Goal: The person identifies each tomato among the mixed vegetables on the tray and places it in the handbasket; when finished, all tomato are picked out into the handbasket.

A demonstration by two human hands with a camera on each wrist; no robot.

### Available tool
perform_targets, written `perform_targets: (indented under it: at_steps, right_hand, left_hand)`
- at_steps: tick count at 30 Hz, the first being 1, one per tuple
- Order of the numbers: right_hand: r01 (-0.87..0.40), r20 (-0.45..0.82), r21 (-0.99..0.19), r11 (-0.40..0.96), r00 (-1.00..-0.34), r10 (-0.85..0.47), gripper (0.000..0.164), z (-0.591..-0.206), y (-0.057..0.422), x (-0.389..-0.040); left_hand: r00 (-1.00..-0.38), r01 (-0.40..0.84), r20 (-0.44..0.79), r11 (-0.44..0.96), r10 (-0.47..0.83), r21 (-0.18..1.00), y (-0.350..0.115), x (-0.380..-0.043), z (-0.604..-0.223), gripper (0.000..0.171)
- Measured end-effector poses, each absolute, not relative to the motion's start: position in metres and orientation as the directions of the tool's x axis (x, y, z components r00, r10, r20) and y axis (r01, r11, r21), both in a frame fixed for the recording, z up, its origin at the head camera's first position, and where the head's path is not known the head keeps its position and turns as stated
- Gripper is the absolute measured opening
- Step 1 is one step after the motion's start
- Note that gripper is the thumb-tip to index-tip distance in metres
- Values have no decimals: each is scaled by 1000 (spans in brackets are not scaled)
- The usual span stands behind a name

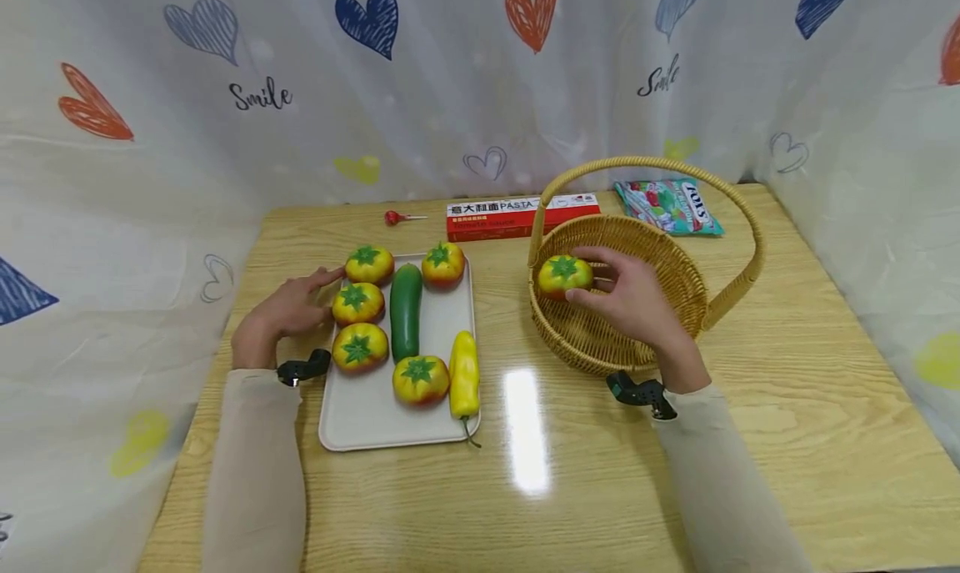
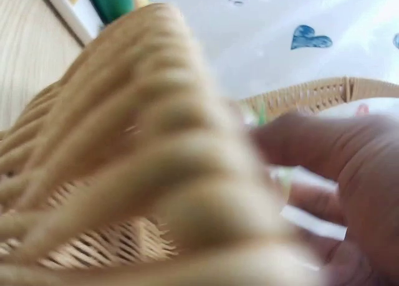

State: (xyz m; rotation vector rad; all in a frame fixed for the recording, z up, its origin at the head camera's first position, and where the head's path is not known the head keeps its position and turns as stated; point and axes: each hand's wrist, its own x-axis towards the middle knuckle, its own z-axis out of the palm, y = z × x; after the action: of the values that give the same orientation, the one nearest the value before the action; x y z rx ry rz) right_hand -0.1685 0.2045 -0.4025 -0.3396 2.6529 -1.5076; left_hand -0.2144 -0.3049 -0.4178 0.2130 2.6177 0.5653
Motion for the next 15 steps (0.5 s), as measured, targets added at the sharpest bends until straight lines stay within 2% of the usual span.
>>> perform_targets:
  at_steps: [5,15]
  right_hand:
    - [-104,-44,-802,588,-972,-231,64,-412,204,-174]
    - [-102,-86,-762,640,-963,-255,71,-411,210,-170]
  left_hand:
    - [-887,46,-401,907,230,418,-304,-215,-421,80]
    - [-886,31,-407,903,224,429,-305,-216,-421,81]
